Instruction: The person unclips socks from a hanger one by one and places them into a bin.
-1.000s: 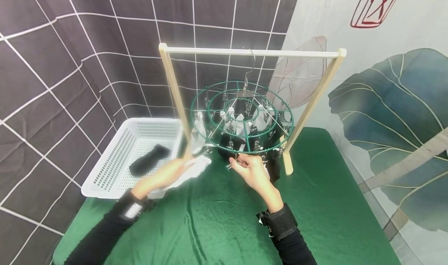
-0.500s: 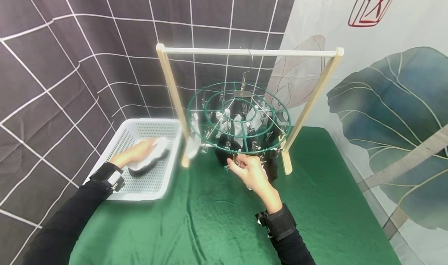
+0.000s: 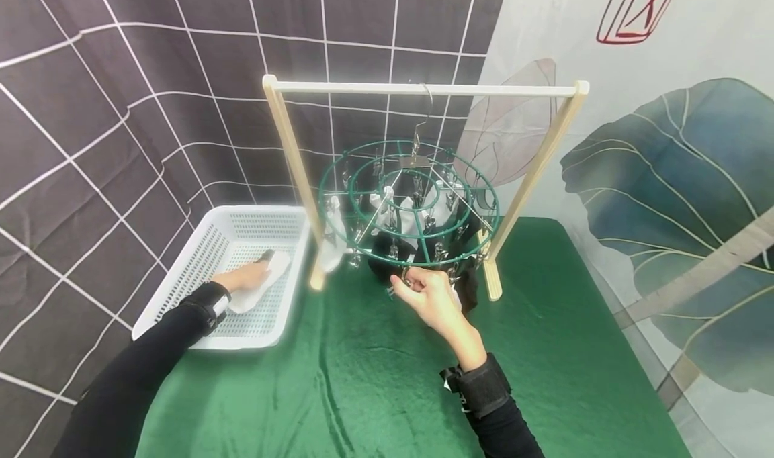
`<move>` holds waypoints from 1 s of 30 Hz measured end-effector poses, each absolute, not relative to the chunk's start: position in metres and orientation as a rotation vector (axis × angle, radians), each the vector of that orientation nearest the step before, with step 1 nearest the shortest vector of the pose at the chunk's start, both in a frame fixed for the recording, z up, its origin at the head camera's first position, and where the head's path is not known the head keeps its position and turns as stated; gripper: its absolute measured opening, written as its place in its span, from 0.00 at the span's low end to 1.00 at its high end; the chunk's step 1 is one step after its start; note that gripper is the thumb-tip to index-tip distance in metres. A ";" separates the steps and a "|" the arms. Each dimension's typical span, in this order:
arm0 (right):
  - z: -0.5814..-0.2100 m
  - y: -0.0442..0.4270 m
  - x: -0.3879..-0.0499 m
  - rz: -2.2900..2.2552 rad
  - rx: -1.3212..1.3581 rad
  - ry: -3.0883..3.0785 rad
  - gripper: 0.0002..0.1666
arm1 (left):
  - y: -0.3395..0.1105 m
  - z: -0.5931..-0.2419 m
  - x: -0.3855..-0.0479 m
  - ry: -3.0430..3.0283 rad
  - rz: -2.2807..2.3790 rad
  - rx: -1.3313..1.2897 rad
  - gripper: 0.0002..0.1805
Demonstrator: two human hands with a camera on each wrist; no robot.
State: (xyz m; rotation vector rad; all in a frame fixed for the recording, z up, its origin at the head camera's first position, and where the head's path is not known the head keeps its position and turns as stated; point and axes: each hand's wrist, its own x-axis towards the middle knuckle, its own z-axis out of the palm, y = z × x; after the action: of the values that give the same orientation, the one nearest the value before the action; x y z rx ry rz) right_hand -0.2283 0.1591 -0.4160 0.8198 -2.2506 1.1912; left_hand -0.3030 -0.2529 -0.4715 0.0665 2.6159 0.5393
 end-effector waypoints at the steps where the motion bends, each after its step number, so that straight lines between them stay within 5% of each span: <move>1: -0.416 0.159 -0.228 1.193 0.817 -2.255 0.26 | -0.252 -0.473 -0.303 2.615 0.549 0.050 0.31; 20: -0.415 0.155 -0.228 1.196 0.828 -2.210 0.26 | -0.256 -0.477 -0.297 2.602 0.700 -0.106 0.33; 30: -0.415 0.156 -0.228 1.198 0.772 -2.299 0.26 | -0.266 -0.477 -0.310 2.668 0.592 0.074 0.30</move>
State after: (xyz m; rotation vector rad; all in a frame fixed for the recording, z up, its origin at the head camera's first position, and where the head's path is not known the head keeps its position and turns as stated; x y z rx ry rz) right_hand -0.2277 0.1563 -0.4154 0.7717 -2.2988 1.1984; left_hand -0.3098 -0.2657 -0.4768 0.0739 2.6681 0.5925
